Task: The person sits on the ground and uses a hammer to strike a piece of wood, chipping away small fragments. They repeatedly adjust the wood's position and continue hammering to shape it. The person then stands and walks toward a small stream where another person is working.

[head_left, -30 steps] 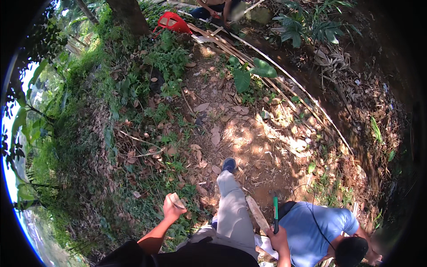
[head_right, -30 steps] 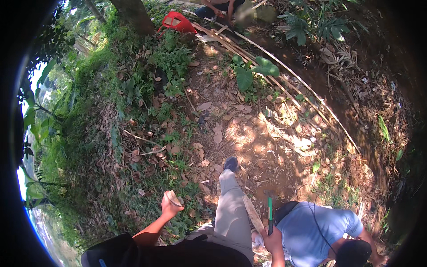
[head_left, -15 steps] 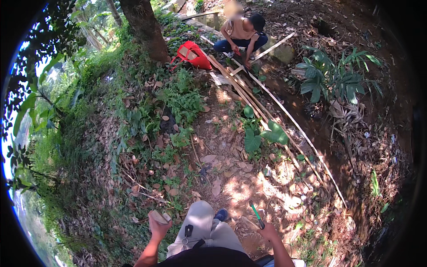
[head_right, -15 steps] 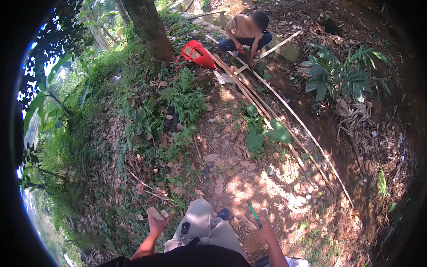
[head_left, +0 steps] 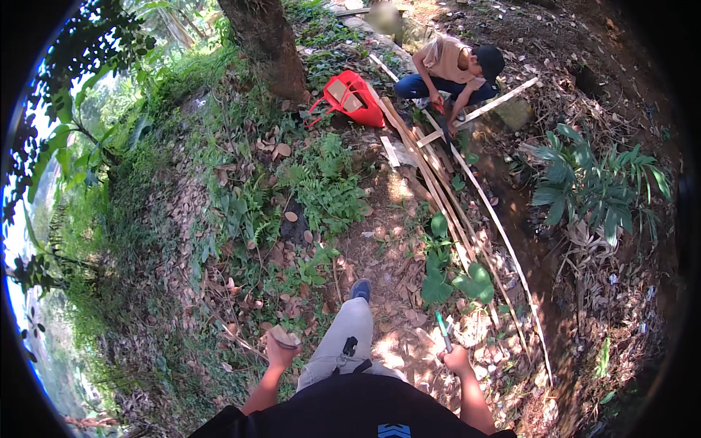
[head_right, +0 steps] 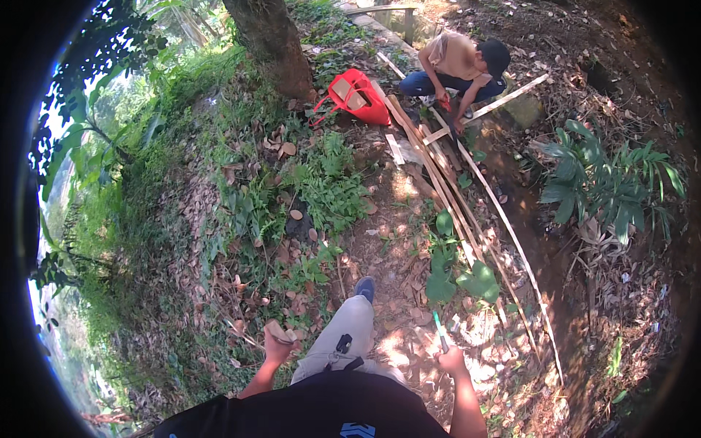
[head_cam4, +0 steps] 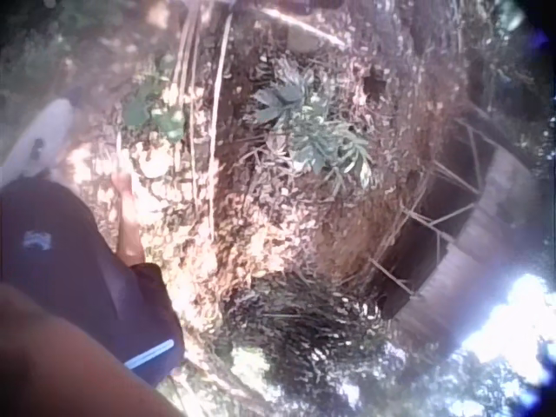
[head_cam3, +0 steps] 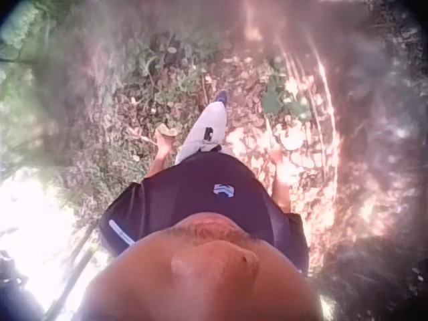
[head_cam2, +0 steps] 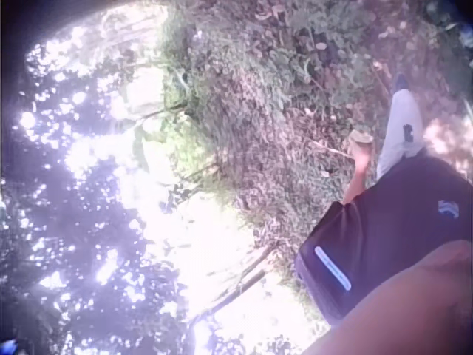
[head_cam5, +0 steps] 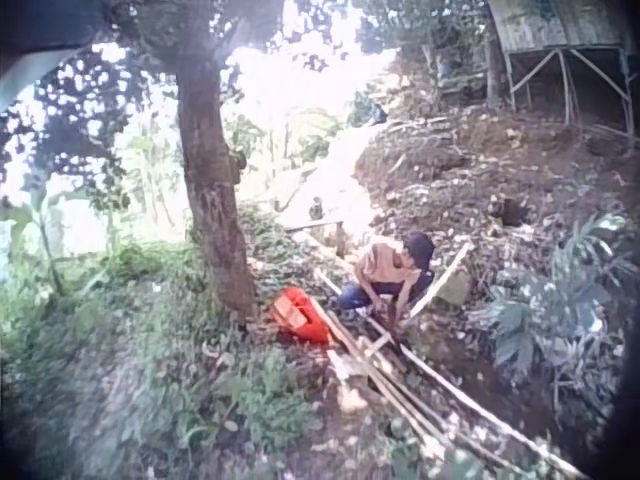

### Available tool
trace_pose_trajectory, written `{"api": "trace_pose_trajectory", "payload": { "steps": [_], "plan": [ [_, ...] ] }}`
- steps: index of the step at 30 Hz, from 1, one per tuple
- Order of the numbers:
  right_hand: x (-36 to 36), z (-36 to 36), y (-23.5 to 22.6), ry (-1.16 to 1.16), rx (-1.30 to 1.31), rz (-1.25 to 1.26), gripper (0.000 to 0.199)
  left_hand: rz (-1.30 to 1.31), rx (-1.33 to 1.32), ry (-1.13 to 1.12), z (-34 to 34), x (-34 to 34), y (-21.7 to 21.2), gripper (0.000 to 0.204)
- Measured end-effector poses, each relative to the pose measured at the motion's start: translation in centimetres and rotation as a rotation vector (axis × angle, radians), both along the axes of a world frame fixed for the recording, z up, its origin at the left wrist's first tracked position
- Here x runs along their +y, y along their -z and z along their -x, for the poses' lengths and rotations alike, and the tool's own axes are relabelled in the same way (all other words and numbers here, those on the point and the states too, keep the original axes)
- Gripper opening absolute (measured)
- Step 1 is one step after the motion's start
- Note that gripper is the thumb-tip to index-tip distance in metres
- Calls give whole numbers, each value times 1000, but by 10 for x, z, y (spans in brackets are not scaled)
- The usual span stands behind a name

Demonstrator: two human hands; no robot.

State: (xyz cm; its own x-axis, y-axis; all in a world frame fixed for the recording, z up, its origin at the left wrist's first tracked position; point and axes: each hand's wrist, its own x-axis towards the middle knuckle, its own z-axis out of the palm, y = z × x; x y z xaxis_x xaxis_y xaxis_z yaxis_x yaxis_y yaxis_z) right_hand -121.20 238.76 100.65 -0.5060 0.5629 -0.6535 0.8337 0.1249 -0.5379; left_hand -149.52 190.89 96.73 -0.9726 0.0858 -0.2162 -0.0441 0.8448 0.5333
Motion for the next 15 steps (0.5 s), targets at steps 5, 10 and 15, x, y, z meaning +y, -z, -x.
{"api": "trace_pose_trajectory", "payload": {
  "steps": [5, 10, 15],
  "plan": [
    [72, 103, -97, -75, -241, -59, 28, -242, -192, -2, 133, 84, -76, 105],
    [127, 201, -168, -34, -186, -148, 29, -308, -97, -6, 239, 149, -107, 98],
    [185, 276, -147, 100, -36, -186, 25, -370, -58, -16, 333, 213, -120, 92]
  ]
}}
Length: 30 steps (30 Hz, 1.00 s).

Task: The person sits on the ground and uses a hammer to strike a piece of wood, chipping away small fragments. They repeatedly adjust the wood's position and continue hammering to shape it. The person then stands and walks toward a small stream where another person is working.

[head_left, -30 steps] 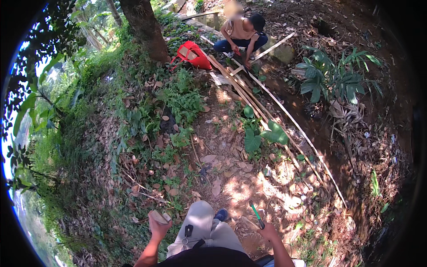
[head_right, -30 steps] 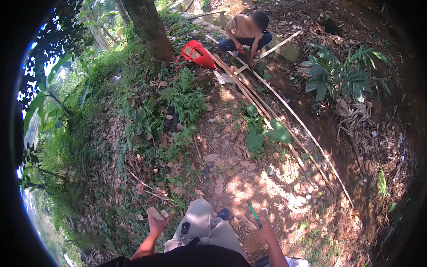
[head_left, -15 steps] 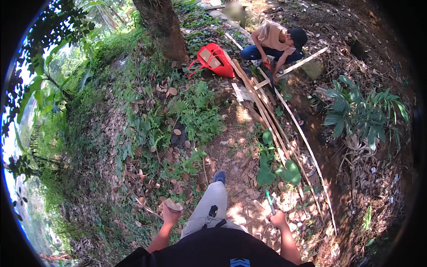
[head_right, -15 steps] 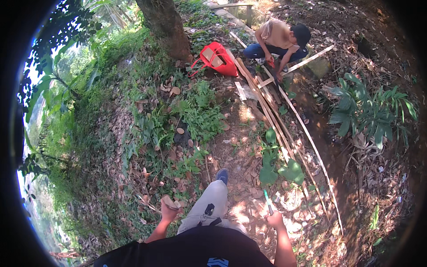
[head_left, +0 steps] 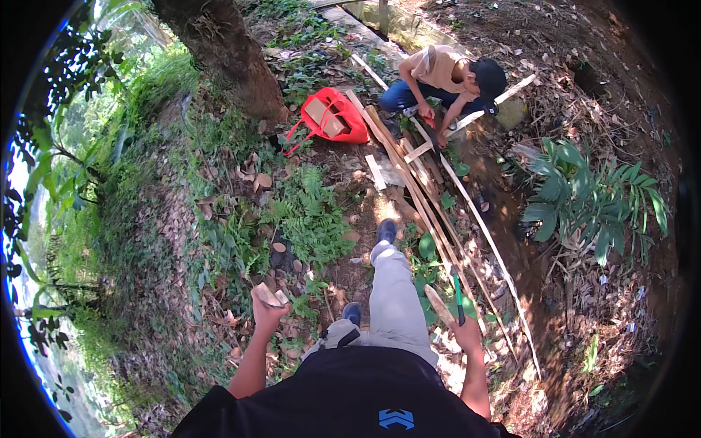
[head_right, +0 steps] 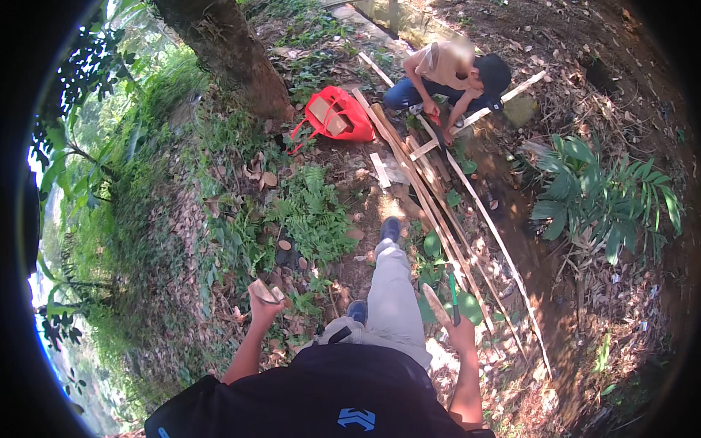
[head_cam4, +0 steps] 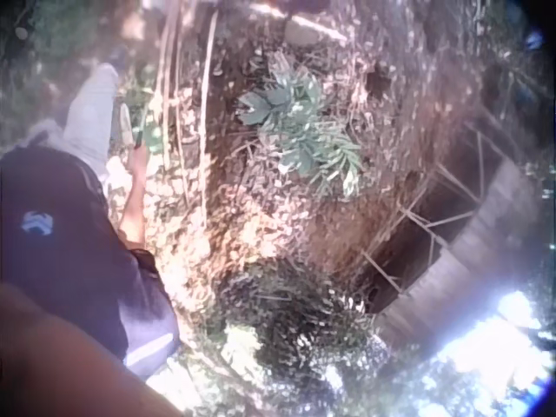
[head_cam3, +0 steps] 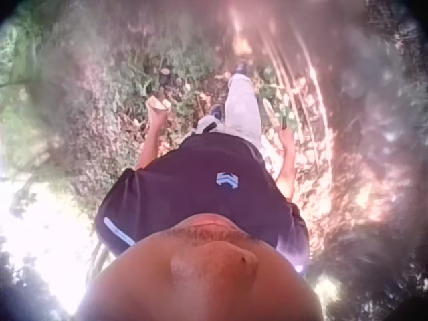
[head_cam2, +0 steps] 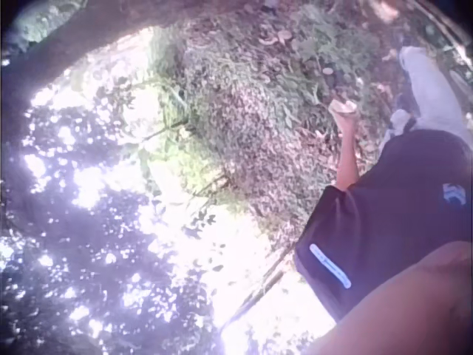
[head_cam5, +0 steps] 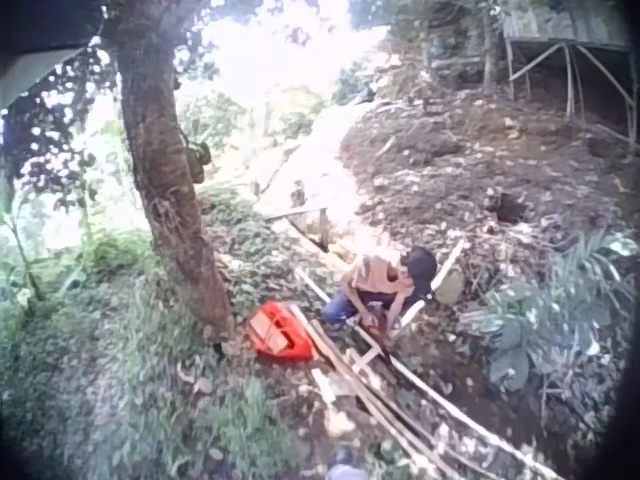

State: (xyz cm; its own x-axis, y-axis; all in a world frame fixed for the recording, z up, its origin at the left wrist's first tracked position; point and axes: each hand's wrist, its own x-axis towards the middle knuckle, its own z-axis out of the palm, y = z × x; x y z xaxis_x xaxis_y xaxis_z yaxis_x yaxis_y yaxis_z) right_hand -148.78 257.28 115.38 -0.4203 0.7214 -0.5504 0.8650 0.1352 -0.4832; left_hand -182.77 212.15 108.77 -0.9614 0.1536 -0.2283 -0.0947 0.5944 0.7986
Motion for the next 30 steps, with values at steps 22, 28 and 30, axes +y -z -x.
{"api": "trace_pose_trajectory", "payload": {
  "steps": [22, 28, 30],
  "plan": [
    [407, 302, 133, -492, -323, -170, 18, 401, 45, 157, 372, 311, -225, 80],
    [346, 272, 187, -11, -454, -72, 16, 724, 406, 400, 471, 355, -224, 86],
    [324, 245, 202, 178, -532, 88, 25, 695, 389, 336, 483, 365, -207, 87]
  ]
}}
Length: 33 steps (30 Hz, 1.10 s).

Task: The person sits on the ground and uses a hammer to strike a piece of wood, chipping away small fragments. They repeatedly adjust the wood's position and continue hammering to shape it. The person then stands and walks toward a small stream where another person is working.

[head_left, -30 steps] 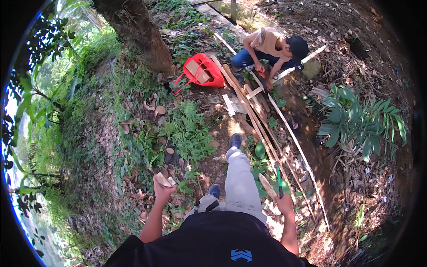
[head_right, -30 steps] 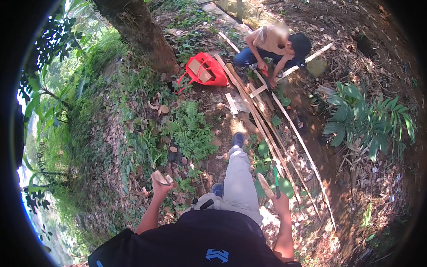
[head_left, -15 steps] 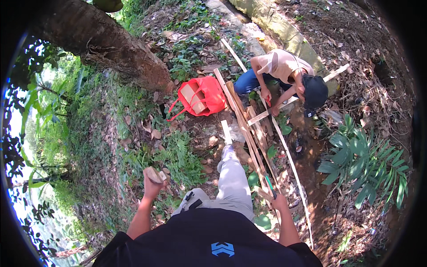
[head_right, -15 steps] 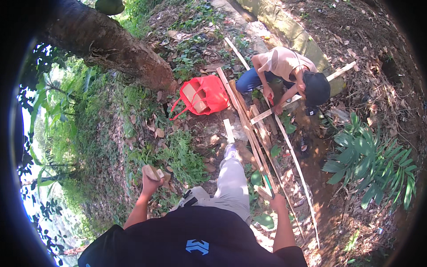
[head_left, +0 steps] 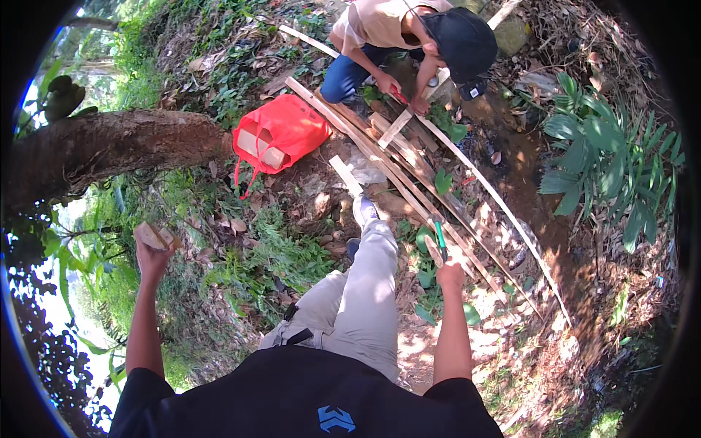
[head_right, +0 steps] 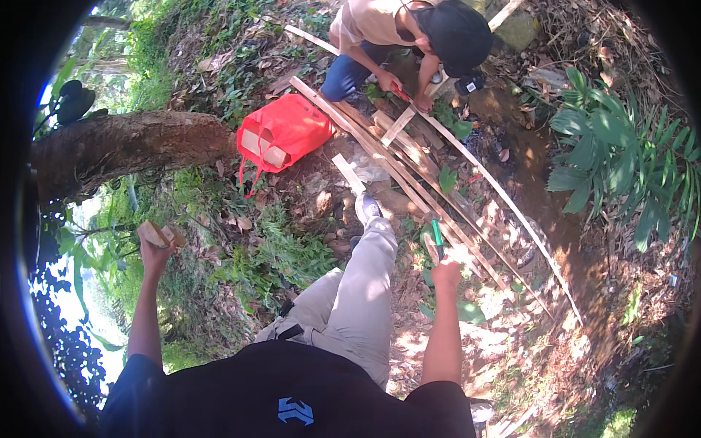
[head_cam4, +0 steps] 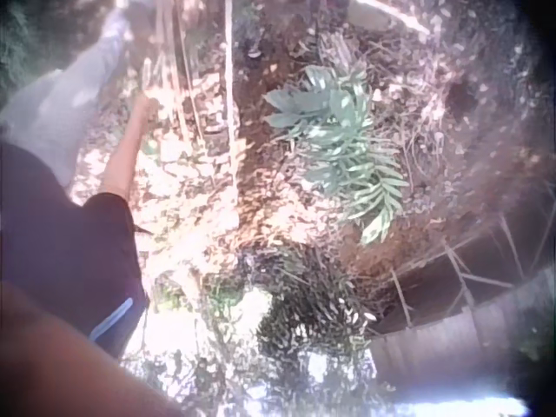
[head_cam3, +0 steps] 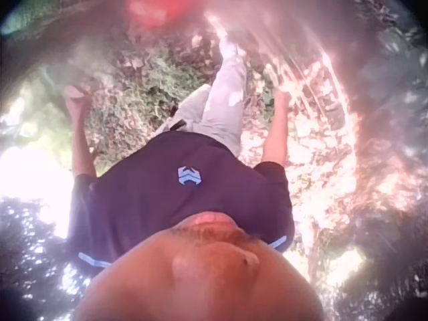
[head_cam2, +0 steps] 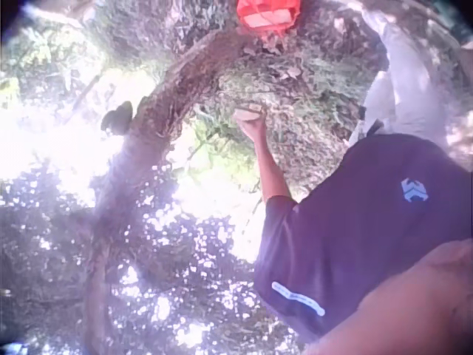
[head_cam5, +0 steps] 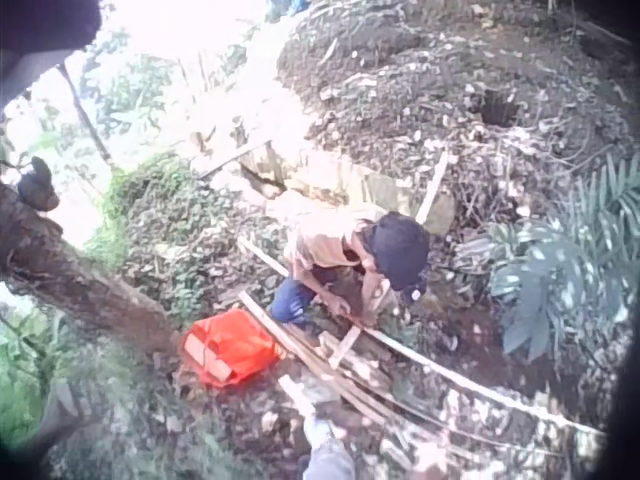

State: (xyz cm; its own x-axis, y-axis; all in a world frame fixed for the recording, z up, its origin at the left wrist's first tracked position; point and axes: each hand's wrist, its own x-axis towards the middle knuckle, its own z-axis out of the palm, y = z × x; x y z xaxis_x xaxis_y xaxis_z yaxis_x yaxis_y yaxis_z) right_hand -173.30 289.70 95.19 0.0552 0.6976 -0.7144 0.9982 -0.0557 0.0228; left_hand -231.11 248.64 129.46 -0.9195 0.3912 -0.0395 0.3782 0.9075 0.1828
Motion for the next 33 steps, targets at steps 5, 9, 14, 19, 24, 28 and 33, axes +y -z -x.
{"api": "trace_pose_trajectory", "payload": {
  "steps": [5, 9, 14, 19, 24, 28, 33],
  "plan": [
    [-39, -65, 6, -47, -59, 176, 29, 63, 19, 62, -25, 53, 55, 91],
    [-77, -121, 22, 34, -146, 316, 112, -124, -128, 152, -82, 83, 88, 90],
    [-89, -173, 49, -103, -86, 417, 71, -432, -399, 239, -159, 89, 112, 86],
    [-56, -145, 8, 127, 4, 402, 37, -236, -315, 311, -205, 64, 100, 91],
    [4, -87, -17, -125, 142, 166, 16, -345, -450, -128, -218, 15, 105, 93],
    [55, -9, -98, -213, 121, 205, 32, -241, -410, -271, -209, -5, 106, 93],
    [131, 2, -79, -404, 67, 218, 27, -317, -323, -426, -187, -11, 95, 94]
  ]
}}
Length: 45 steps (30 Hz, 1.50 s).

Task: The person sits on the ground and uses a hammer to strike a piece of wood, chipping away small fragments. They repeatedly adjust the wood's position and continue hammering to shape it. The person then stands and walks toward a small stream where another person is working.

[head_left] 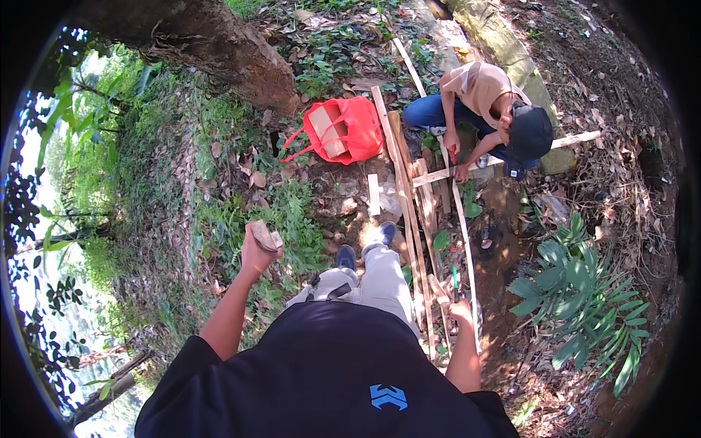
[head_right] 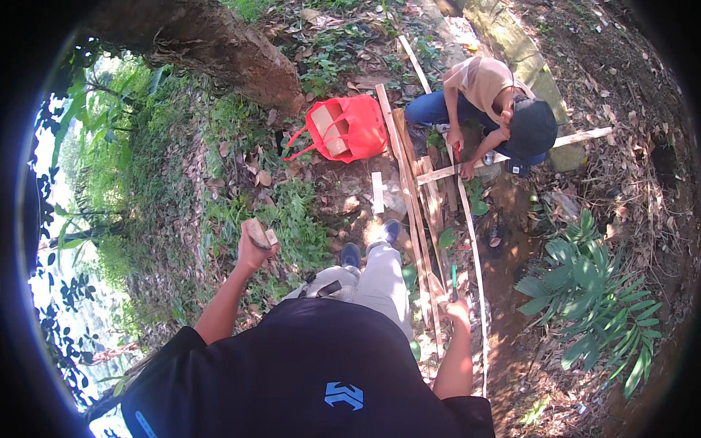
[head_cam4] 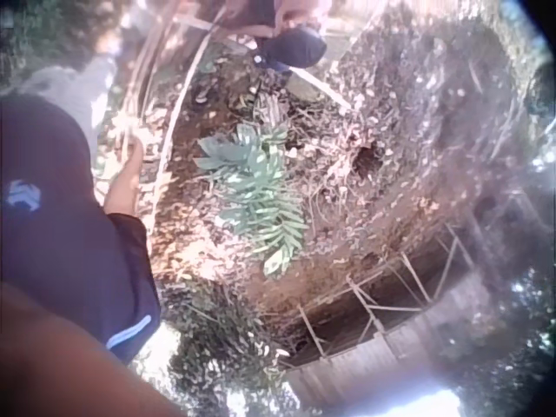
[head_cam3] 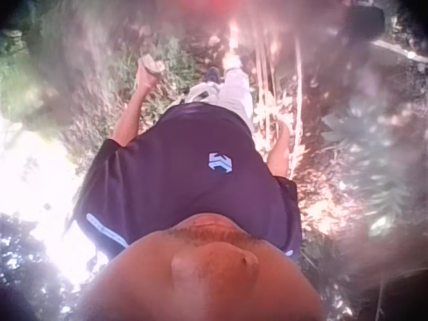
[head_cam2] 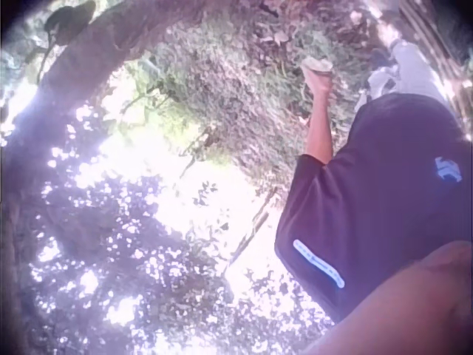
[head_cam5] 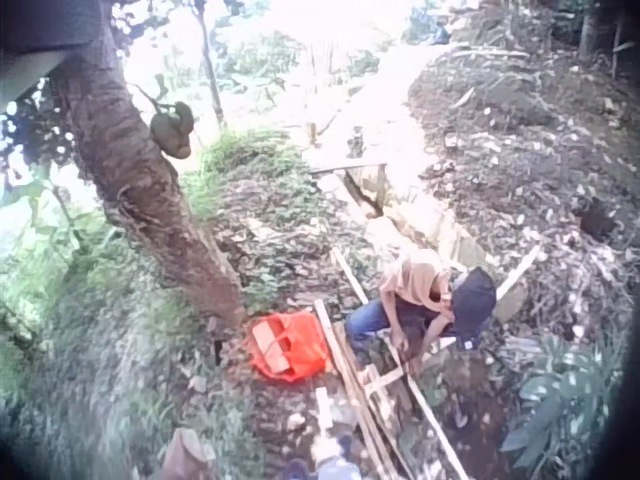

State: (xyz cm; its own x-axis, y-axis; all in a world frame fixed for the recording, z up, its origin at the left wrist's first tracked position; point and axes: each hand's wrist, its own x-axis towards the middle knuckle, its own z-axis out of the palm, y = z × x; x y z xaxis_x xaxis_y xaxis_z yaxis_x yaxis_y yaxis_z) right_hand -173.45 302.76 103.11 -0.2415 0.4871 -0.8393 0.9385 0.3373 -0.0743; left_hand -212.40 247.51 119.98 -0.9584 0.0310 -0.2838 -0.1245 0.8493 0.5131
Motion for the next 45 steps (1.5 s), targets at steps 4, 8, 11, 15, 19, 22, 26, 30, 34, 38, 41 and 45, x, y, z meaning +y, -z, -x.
{"api": "trace_pose_trajectory", "payload": {
  "steps": [4, 8, 11, 15, 19, 22, 26, 30, 34, 38, 41, 45],
  "plan": [
    [46, 20, 10, -91, -64, -10, 19, -84, 96, -113, 11, 12, -7, 93],
    [70, 68, -33, -199, -110, 28, 19, -145, 167, -185, 2, 20, -4, 91],
    [82, 84, -55, -292, -113, 36, 22, -108, 132, -227, -7, 43, -16, 92],
    [87, 72, -37, -364, -177, 54, 27, -110, 64, -239, -16, 58, -3, 95],
    [80, 81, -59, -217, -240, 140, 29, -79, 37, -256, -24, 72, -16, 97],
    [80, 60, -40, -179, -238, 177, 36, -118, 44, -234, -21, 84, -25, 97],
    [85, 36, -7, -207, -329, 254, 14, -146, 95, -159, -3, 94, -25, 96],
    [62, 45, -52, 125, -32, 178, 16, -173, 89, -112, 13, 93, -33, 93],
    [53, 7, -9, 247, -114, 185, 15, -248, 108, -52, 31, 97, -27, 90],
    [42, -8, -7, 242, -113, 216, 17, -305, 105, -76, 37, 125, -43, 84],
    [48, 4, -17, 217, -223, 334, 92, -305, 109, -69, 37, 123, -36, 88],
    [56, 39, -40, 146, -235, 376, 32, -333, 67, -128, 22, 111, -20, 91]
  ]
}}
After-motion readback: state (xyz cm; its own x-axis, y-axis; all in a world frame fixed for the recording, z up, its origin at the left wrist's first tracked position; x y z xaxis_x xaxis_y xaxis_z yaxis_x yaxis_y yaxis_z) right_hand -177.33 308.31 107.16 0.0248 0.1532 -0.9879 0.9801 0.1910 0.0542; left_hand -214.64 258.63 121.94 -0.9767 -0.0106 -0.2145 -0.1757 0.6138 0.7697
